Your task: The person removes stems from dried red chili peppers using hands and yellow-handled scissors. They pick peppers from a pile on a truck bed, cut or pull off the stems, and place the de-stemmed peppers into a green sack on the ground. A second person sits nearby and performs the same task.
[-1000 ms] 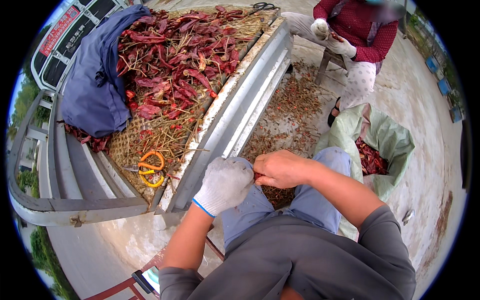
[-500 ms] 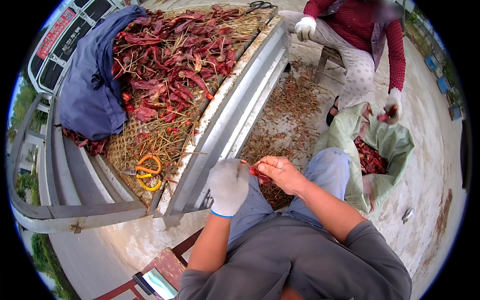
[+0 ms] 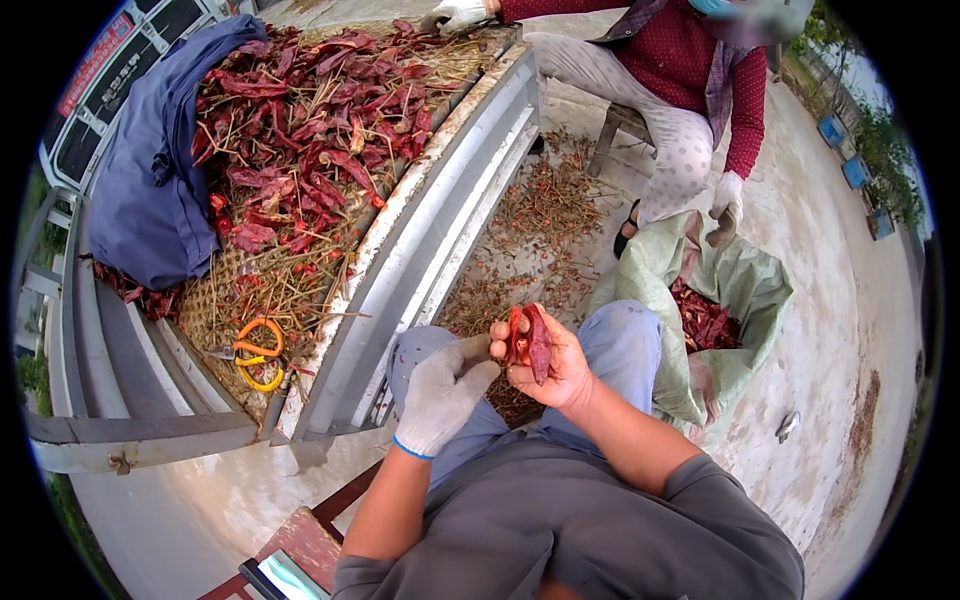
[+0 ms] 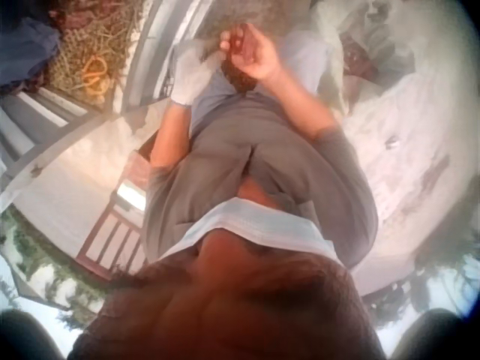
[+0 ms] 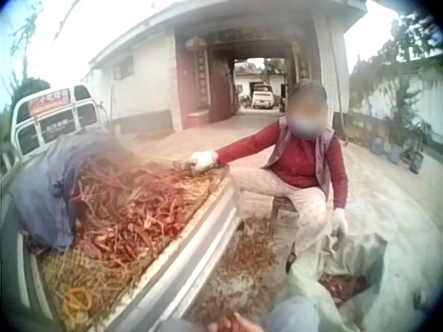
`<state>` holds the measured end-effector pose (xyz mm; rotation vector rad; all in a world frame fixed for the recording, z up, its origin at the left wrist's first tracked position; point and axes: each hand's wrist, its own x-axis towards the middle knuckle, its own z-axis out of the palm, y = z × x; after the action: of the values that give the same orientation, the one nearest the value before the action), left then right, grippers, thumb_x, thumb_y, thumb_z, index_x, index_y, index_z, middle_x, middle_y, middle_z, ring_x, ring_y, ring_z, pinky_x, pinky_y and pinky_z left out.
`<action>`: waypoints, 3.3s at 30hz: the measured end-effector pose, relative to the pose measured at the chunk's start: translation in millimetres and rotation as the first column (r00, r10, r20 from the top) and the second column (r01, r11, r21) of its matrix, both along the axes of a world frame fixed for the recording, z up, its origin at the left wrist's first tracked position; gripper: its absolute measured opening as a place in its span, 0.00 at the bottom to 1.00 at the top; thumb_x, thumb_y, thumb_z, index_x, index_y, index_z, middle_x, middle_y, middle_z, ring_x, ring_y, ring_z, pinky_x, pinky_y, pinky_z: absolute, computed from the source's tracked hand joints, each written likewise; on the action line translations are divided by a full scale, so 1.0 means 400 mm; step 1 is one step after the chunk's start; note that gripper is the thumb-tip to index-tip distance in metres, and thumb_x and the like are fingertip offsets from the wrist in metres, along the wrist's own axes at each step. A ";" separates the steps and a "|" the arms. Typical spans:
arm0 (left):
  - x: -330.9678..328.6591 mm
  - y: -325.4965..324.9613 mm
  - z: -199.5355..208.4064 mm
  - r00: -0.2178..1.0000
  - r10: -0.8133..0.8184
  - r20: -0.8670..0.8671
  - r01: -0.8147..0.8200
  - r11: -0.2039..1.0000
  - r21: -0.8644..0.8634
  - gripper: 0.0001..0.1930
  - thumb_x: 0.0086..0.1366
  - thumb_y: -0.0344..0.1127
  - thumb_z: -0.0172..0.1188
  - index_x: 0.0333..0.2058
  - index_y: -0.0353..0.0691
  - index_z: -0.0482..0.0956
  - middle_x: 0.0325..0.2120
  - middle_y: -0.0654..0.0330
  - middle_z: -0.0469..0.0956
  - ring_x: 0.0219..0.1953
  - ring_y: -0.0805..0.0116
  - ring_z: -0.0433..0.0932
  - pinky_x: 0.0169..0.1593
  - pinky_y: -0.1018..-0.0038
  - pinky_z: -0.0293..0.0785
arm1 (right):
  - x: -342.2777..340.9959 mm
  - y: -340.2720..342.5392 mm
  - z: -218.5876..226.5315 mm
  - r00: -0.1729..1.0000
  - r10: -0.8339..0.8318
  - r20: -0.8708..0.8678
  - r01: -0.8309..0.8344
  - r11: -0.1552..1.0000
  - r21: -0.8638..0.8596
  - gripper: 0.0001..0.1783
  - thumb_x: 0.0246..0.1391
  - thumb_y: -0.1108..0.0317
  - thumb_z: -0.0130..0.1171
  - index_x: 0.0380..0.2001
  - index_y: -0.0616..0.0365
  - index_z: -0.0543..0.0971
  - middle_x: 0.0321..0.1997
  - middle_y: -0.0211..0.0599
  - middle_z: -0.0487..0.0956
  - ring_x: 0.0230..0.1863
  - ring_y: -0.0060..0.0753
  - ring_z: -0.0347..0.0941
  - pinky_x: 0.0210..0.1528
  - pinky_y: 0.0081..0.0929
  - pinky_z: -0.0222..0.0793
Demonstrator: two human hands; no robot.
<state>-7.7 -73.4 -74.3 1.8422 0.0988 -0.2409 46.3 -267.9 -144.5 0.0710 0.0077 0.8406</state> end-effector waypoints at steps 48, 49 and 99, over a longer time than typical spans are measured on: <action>0.123 0.536 0.227 0.748 0.570 0.340 -0.610 0.793 0.012 0.23 0.71 0.28 0.59 0.64 0.28 0.76 0.53 0.52 0.83 0.43 0.73 0.81 0.42 0.77 0.80 | 0.101 -0.149 0.141 0.611 0.234 0.756 0.756 0.108 -0.645 0.10 0.71 0.69 0.58 0.47 0.64 0.83 0.41 0.34 0.85 0.39 0.23 0.83 0.44 0.25 0.79; 0.117 0.502 0.240 0.761 0.566 0.316 -0.593 0.805 -0.013 0.25 0.71 0.28 0.58 0.65 0.27 0.73 0.54 0.52 0.82 0.42 0.72 0.81 0.41 0.77 0.80 | 0.099 -0.103 0.161 0.569 0.268 0.777 0.773 0.149 -0.617 0.10 0.69 0.69 0.60 0.48 0.63 0.82 0.42 0.35 0.85 0.40 0.27 0.83 0.46 0.27 0.79; 0.043 0.358 0.153 0.472 0.101 0.876 -0.729 0.604 0.323 0.16 0.54 0.16 0.66 0.42 0.37 0.86 0.54 0.45 0.83 0.53 0.45 0.84 0.53 0.62 0.82 | 0.038 0.146 0.148 0.694 0.404 0.596 0.442 0.415 -0.795 0.14 0.72 0.60 0.60 0.49 0.59 0.84 0.32 0.19 0.74 0.34 0.12 0.66 0.36 0.20 0.66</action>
<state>9.5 70.0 -13.0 2.3867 0.0518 1.2166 61.5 -209.4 -85.4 -1.3941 -0.2982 0.6752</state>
